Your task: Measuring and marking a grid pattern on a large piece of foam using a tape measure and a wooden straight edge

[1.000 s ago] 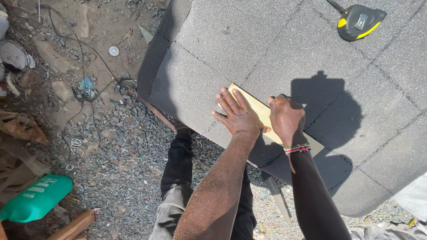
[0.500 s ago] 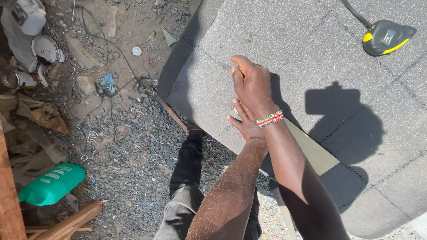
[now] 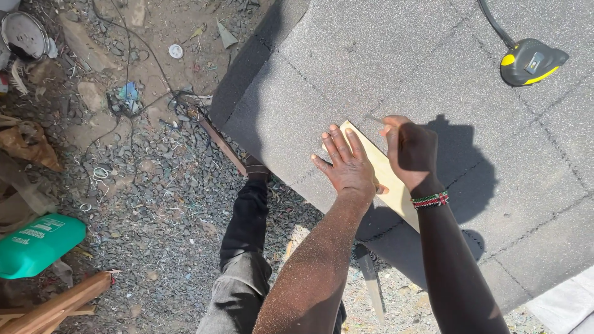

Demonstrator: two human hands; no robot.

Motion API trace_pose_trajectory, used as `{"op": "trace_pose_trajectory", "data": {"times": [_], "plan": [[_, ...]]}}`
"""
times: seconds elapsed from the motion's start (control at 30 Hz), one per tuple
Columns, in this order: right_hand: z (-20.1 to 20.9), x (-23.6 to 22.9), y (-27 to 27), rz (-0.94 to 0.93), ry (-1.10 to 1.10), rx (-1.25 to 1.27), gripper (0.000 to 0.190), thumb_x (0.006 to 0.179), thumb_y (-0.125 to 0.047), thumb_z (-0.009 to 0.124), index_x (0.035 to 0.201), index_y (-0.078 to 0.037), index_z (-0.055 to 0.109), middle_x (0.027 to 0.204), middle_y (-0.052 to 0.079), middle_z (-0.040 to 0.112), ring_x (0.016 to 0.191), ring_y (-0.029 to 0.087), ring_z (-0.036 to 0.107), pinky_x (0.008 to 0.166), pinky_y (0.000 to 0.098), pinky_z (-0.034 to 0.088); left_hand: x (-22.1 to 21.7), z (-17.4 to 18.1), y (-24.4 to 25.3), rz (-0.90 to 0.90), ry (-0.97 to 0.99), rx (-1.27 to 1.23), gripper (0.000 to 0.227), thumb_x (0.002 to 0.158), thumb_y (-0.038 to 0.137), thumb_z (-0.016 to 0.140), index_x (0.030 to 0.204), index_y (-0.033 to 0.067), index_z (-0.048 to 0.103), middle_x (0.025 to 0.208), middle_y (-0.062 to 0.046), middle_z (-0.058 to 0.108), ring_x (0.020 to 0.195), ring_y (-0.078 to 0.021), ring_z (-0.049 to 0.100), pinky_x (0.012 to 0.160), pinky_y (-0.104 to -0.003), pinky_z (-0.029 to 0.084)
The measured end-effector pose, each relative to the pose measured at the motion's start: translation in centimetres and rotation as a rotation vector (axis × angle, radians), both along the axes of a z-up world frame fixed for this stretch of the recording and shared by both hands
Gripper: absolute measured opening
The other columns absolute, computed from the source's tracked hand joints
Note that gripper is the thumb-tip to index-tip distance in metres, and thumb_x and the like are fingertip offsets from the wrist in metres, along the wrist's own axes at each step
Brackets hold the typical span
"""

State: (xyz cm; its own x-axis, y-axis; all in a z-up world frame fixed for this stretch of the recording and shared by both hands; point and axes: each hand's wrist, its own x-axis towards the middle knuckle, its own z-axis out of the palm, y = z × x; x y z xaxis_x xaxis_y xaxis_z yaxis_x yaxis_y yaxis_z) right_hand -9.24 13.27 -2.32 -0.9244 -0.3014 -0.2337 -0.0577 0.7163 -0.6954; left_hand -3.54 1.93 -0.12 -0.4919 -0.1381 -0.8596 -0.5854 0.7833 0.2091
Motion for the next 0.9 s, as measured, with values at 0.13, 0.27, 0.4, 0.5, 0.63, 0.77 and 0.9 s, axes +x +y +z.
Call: {"op": "trace_pose_trajectory", "data": {"times": [0.13,0.27,0.4,0.5,0.63,0.77,0.9], "plan": [[1.4,4.7,3.1,-0.259,0.143,-0.083,0.025,0.108,0.004,0.063,0.127,0.0,0.079,0.1,0.03,0.074,0.093,0.043,0.071,0.08,0.0503,0.053,0.0,-0.2,-0.1,-0.038,-0.02,-0.01,0.159,0.07,0.044,0.103,0.17,0.0035,-0.013,0.174,-0.035,-0.028,0.161,-0.0537,-0.026,0.116,-0.09,-0.006],[-0.3,15.1,10.5,-0.484,0.351,0.338,0.052,0.108,-0.008,0.071,0.156,0.01,0.058,0.141,0.039,0.067,0.126,0.056,0.065,0.103,0.0631,0.052,-0.1,0.4,-0.2,-0.016,-0.022,-0.002,0.154,0.076,0.035,0.102,0.17,0.0053,-0.017,0.175,-0.032,-0.031,0.161,-0.0519,-0.03,0.115,-0.091,-0.008],[-1.6,21.8,11.8,-0.671,0.29,0.44,0.057,0.106,-0.015,0.08,0.152,0.013,0.062,0.137,0.032,0.074,0.099,0.041,0.074,0.078,0.0506,0.059,-0.1,0.5,-0.7,-0.239,-0.221,-0.05,0.167,0.077,0.075,0.088,0.168,0.0043,-0.033,0.171,-0.028,-0.047,0.159,-0.0499,-0.039,0.124,-0.08,-0.004],[-1.0,20.9,10.1,-0.936,0.144,0.154,0.05,0.108,0.006,0.072,0.09,-0.016,0.031,0.083,-0.006,0.022,0.073,0.008,0.022,0.065,0.0277,0.02,1.9,-1.5,-1.2,-0.272,0.093,-0.18,0.17,0.07,0.084,0.095,0.172,0.0021,-0.013,0.179,-0.03,-0.018,0.165,-0.0503,-0.006,0.117,-0.078,0.022],[-4.2,20.7,9.7,-1.116,0.343,-0.292,0.038,0.103,0.018,0.074,0.115,-0.003,0.045,0.109,0.006,0.048,0.1,0.015,0.048,0.086,0.0282,0.045,2.9,-2.7,-6.6,0.004,0.604,-0.212,0.164,0.043,0.07,0.116,0.164,0.0079,0.024,0.164,-0.03,0.032,0.143,-0.0466,0.039,0.111,-0.059,0.039],[0.4,18.3,0.7,-0.943,0.341,-0.344,0.037,0.105,0.012,0.073,0.141,0.007,0.064,0.129,0.02,0.074,0.121,0.025,0.074,0.103,0.0301,0.067,0.1,-3.1,-15.7,-0.023,0.785,-0.284,0.172,0.041,0.076,0.118,0.165,-0.0007,0.027,0.165,-0.026,0.035,0.146,-0.0476,0.042,0.112,-0.067,0.047],[-2.4,18.6,-4.4,-0.986,0.153,-0.678,0.066,0.103,-0.004,0.076,0.156,0.012,0.042,0.161,0.037,0.046,0.155,0.047,0.045,0.118,0.0514,0.059,-3.1,-2.7,-22.6,-0.005,0.69,-0.255,0.167,0.043,0.064,0.121,0.163,0.0021,0.023,0.166,-0.026,0.031,0.146,-0.0501,0.04,0.117,-0.064,0.041]]}}
